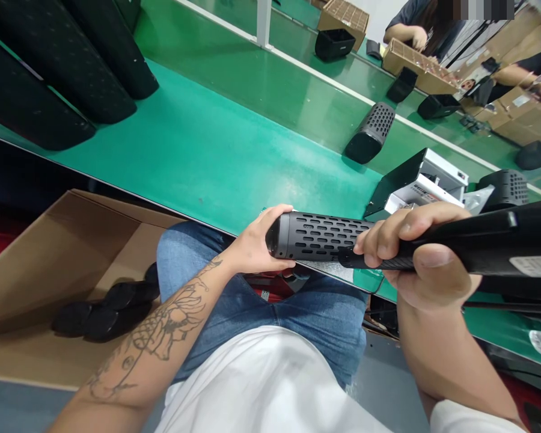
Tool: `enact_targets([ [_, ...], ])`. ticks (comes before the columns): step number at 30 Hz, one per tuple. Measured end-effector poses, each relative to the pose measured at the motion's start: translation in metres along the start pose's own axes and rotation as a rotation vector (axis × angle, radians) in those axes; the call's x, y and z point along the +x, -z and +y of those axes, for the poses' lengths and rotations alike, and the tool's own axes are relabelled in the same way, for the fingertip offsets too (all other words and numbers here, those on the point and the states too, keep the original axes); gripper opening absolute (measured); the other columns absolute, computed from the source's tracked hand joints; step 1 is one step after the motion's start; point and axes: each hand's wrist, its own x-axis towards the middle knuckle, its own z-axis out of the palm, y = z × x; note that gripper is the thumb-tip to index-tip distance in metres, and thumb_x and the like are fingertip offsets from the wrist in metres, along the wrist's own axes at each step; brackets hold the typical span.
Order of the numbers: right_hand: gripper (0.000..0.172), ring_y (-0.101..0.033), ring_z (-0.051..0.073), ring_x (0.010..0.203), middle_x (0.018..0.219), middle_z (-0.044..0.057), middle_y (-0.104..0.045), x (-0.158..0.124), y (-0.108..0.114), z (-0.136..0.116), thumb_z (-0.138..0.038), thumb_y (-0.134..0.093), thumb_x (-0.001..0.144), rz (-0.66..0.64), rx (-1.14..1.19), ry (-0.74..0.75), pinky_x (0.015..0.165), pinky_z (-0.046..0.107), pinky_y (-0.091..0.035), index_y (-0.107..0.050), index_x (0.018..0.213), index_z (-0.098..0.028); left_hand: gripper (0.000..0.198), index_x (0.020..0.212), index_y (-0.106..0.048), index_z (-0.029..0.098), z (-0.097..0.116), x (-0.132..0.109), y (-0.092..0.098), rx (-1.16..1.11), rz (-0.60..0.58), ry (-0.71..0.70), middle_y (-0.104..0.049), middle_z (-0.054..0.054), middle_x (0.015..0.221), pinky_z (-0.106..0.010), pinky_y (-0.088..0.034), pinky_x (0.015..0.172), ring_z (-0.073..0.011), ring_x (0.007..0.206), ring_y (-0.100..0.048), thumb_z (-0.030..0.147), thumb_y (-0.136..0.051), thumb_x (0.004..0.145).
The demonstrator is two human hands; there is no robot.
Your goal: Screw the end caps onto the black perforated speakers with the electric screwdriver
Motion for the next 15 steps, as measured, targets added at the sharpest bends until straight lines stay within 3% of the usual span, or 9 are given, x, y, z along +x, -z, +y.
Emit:
enact_targets([
  [4,0.024,-0.069,0.021,0.048,0.066,-0.001,-0.074,-0.005,-0.002,-0.005,-0.044,-0.103,0.088,0.011,-0.041,0.015,0.055,0.044,-0.071,-0.088,0.095,-0.026,0.117,0.176,-0.047,0.031,-0.003,0.000,-0.001,0.022,0.013,-0.062,-0.063,-0.017,0.173,-0.059,-0.054,0.139,-0.0427,0.160,-0.066,0.042,-0.107,0.076],
  [8,0.028,-0.068,0.024,0.045,0.063,-0.001,-0.074,0.005,0.009,-0.024,-0.046,-0.104,0.084,0.106,-0.066,0.124,0.051,0.046,-0.070,-0.091,0.096,-0.025,0.115,0.176,-0.046,0.031,-0.003,0.000,-0.002,0.043,0.019,-0.113,-0.065,-0.017,0.172,-0.060,-0.054,0.140,-0.0425,0.160,-0.067,0.043,-0.106,0.079],
  [10,0.025,-0.067,0.024,0.045,0.062,-0.001,-0.072,0.020,0.026,-0.030,-0.044,-0.102,0.082,0.244,-0.143,0.203,0.047,0.043,-0.066,-0.088,0.092,-0.024,0.116,0.177,-0.044,0.031,-0.003,0.000,-0.002,0.063,0.014,-0.119,-0.064,-0.018,0.173,-0.061,-0.054,0.140,-0.0430,0.161,-0.067,0.043,-0.106,0.080],
  [13,0.002,-0.065,0.021,0.045,0.058,-0.004,-0.068,0.047,0.063,-0.025,-0.025,-0.082,0.081,0.598,-0.373,0.356,0.045,0.038,-0.060,-0.080,0.082,-0.026,0.118,0.178,-0.043,0.031,-0.004,-0.002,-0.004,0.093,0.021,-0.095,-0.064,-0.018,0.173,-0.061,-0.055,0.139,-0.0436,0.159,-0.068,0.045,-0.106,0.080],
  [15,0.006,-0.067,0.021,0.046,0.056,-0.006,-0.064,0.061,0.091,-0.013,-0.021,-0.071,0.079,0.757,-0.517,0.398,0.047,0.035,-0.059,-0.073,0.078,-0.026,0.118,0.178,-0.043,0.031,-0.004,-0.002,-0.005,0.103,0.025,-0.062,-0.063,-0.018,0.173,-0.060,-0.057,0.137,-0.0436,0.158,-0.069,0.047,-0.106,0.079],
])
